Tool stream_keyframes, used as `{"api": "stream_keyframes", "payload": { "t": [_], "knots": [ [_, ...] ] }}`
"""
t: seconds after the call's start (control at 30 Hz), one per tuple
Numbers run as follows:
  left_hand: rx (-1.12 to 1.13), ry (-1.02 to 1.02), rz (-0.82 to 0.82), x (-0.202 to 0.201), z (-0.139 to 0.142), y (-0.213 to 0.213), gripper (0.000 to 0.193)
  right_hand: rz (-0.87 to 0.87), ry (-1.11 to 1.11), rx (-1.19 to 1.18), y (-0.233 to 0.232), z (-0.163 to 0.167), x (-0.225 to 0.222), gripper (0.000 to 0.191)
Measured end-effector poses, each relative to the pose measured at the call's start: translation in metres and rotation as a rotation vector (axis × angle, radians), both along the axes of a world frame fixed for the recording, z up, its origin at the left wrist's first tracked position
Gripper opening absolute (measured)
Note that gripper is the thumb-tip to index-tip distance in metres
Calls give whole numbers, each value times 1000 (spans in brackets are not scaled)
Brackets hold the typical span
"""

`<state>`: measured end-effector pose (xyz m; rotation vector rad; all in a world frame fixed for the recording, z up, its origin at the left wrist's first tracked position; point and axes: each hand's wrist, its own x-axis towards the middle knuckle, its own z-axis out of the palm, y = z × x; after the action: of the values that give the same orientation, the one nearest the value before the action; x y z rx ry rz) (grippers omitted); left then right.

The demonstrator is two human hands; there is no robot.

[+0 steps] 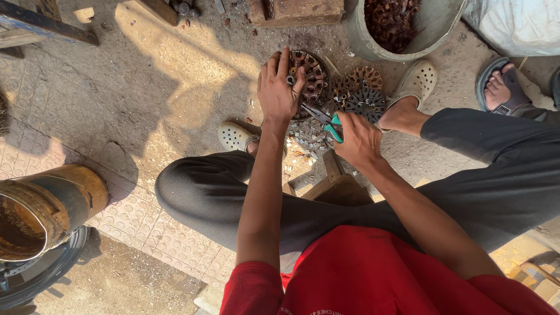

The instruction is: The person sits on the ground and uses pliers to pull small metal pieces from a circular metal object. The removed pieces fall onto the ground. The person continues this process for the duration of the clip.

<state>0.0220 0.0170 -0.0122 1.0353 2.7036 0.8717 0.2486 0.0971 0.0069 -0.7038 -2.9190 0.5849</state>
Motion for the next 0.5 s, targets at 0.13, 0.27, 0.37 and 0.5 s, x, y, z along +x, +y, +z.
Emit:
{"api": "stream_keyframes", "payload": {
  "t": [0.13,0.27,0.37,0.5],
  "knots": [
    [-3,24,-7,1,-3,0,68,42,118,127,8,20,14,41],
    [70,21,-23,0,-2,-1,69,-267,187,-790,38,36,34,45],
    [79,140,-3,4,-2,-3,69,-545,145,-1292,77,40,31,51],
    [156,12,110,26,-4,-9,45,-744,130,-1044,140,26,2,56]
  ]
}}
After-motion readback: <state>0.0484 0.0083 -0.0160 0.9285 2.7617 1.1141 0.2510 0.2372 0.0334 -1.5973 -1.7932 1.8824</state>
